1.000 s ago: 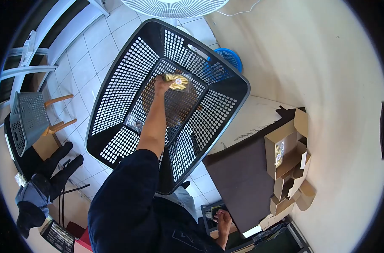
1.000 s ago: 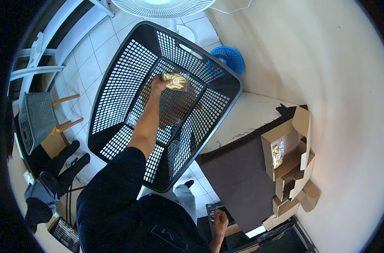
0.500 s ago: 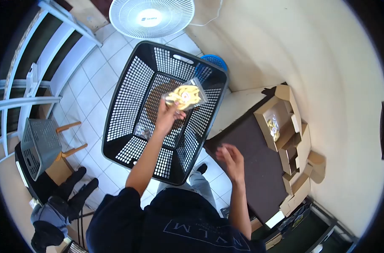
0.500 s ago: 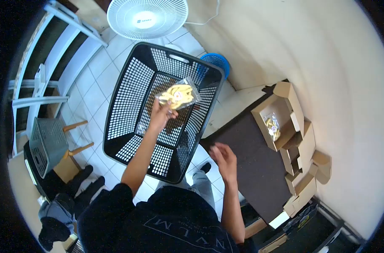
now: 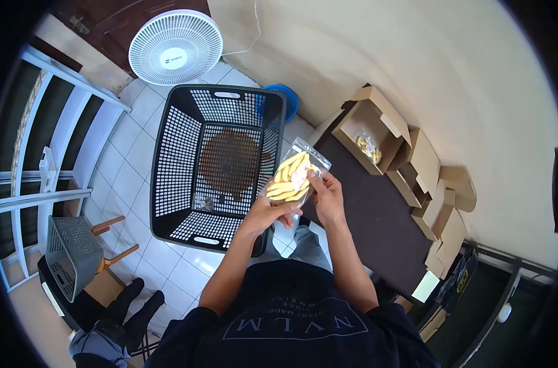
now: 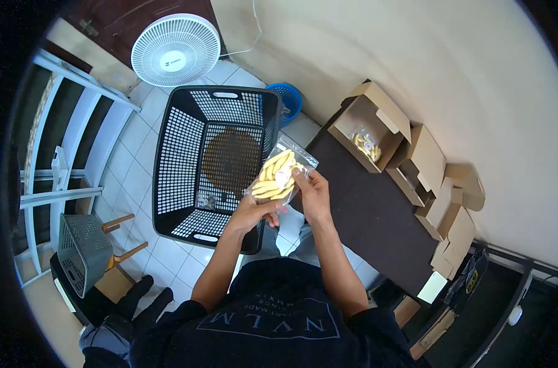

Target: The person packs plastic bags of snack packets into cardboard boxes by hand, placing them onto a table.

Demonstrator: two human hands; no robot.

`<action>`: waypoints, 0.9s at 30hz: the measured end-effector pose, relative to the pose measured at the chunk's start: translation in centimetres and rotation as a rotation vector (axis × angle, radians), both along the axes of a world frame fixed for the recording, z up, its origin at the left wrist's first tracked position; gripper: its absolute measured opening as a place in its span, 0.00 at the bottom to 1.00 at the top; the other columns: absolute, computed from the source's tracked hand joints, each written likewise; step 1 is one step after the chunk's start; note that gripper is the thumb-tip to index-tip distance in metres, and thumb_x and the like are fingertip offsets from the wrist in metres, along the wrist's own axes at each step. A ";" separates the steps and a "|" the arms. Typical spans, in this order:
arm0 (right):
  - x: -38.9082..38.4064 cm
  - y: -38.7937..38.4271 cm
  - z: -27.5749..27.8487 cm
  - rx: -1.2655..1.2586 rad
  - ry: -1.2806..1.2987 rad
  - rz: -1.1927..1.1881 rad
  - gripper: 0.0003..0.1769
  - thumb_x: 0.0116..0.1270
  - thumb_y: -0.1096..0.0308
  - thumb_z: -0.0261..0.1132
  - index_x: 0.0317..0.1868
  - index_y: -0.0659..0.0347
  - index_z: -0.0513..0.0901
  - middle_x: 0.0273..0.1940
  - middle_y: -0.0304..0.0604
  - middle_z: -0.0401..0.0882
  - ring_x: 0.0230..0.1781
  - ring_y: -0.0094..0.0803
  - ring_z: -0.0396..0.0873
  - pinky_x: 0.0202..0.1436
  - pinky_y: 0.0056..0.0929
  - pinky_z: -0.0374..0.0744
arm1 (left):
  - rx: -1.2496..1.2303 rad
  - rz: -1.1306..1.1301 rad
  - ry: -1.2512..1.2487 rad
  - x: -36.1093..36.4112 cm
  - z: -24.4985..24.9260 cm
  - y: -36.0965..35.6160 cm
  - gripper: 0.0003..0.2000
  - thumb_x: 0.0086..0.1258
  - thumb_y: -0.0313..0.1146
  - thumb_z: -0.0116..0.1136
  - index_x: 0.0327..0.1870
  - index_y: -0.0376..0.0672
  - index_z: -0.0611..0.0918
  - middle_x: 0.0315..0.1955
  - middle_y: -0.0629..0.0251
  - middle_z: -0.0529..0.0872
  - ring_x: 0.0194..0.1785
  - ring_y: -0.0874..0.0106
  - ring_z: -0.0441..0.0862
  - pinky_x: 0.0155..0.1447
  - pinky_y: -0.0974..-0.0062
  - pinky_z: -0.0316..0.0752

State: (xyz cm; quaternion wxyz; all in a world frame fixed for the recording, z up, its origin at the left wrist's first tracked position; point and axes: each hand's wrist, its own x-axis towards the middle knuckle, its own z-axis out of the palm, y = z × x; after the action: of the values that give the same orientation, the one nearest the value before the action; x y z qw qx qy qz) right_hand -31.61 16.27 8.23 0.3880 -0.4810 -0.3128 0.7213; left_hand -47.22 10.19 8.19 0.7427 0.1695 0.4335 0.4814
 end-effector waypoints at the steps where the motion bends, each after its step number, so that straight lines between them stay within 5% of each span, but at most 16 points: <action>1: 1.0 -0.3 0.5 -0.001 0.011 -0.018 0.12 0.72 0.67 0.61 0.49 0.67 0.80 0.41 0.42 0.84 0.39 0.25 0.82 0.43 0.26 0.81 | 0.015 -0.101 0.008 0.3 0.3 -0.4 0.30 0.63 0.23 0.64 0.63 0.39 0.60 0.29 0.52 0.84 0.21 0.71 0.82 0.22 0.79 0.79; 8: 8.1 -0.8 2.8 0.031 0.037 -0.163 0.11 0.71 0.69 0.62 0.48 0.67 0.79 0.37 0.38 0.84 0.34 0.19 0.81 0.36 0.21 0.81 | 0.083 -0.579 0.106 3.0 0.2 -1.7 0.23 0.68 0.27 0.59 0.62 0.35 0.66 0.31 0.53 0.86 0.27 0.71 0.84 0.32 0.76 0.81; 11: 13.0 -0.8 3.0 0.125 -0.067 -0.012 0.08 0.70 0.70 0.62 0.44 0.67 0.80 0.34 0.36 0.83 0.31 0.16 0.77 0.33 0.18 0.75 | 0.087 -0.140 0.455 4.4 0.0 -0.2 0.14 0.74 0.37 0.54 0.51 0.35 0.78 0.36 0.59 0.86 0.39 0.73 0.84 0.42 0.76 0.79; 14: 16.2 -1.5 5.2 0.227 -0.133 0.087 0.07 0.70 0.71 0.63 0.42 0.67 0.81 0.32 0.35 0.82 0.30 0.14 0.75 0.33 0.17 0.71 | 0.191 0.073 0.393 7.8 1.7 2.5 0.14 0.74 0.37 0.53 0.49 0.33 0.80 0.41 0.59 0.84 0.43 0.72 0.83 0.47 0.74 0.78; 21: 21.7 -3.4 4.7 0.240 -0.063 0.073 0.08 0.69 0.71 0.63 0.44 0.67 0.80 0.32 0.34 0.82 0.30 0.14 0.75 0.34 0.17 0.72 | 0.318 -0.130 0.577 18.2 5.3 5.0 0.10 0.68 0.29 0.62 0.45 0.31 0.82 0.35 0.64 0.86 0.34 0.81 0.80 0.42 0.83 0.75; 24: 23.4 -3.7 4.3 0.277 -0.004 0.018 0.08 0.69 0.71 0.63 0.45 0.67 0.81 0.33 0.34 0.82 0.30 0.14 0.74 0.33 0.17 0.71 | 0.356 -0.039 0.587 21.1 3.7 4.7 0.09 0.71 0.31 0.59 0.42 0.33 0.83 0.32 0.64 0.86 0.31 0.81 0.80 0.39 0.83 0.75; 27: 24.6 -4.3 3.8 0.226 0.039 -0.046 0.09 0.69 0.72 0.63 0.46 0.66 0.81 0.34 0.34 0.82 0.29 0.15 0.74 0.32 0.17 0.72 | 0.234 0.186 0.339 24.0 3.0 3.9 0.15 0.76 0.38 0.52 0.36 0.33 0.83 0.27 0.67 0.84 0.30 0.83 0.79 0.36 0.83 0.75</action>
State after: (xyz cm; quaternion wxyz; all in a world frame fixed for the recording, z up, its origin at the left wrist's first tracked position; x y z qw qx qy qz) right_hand -7.01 11.94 12.01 0.4622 -0.4271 -0.3737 0.6814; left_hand -23.26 14.06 11.17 0.5869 0.2922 0.5070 0.5596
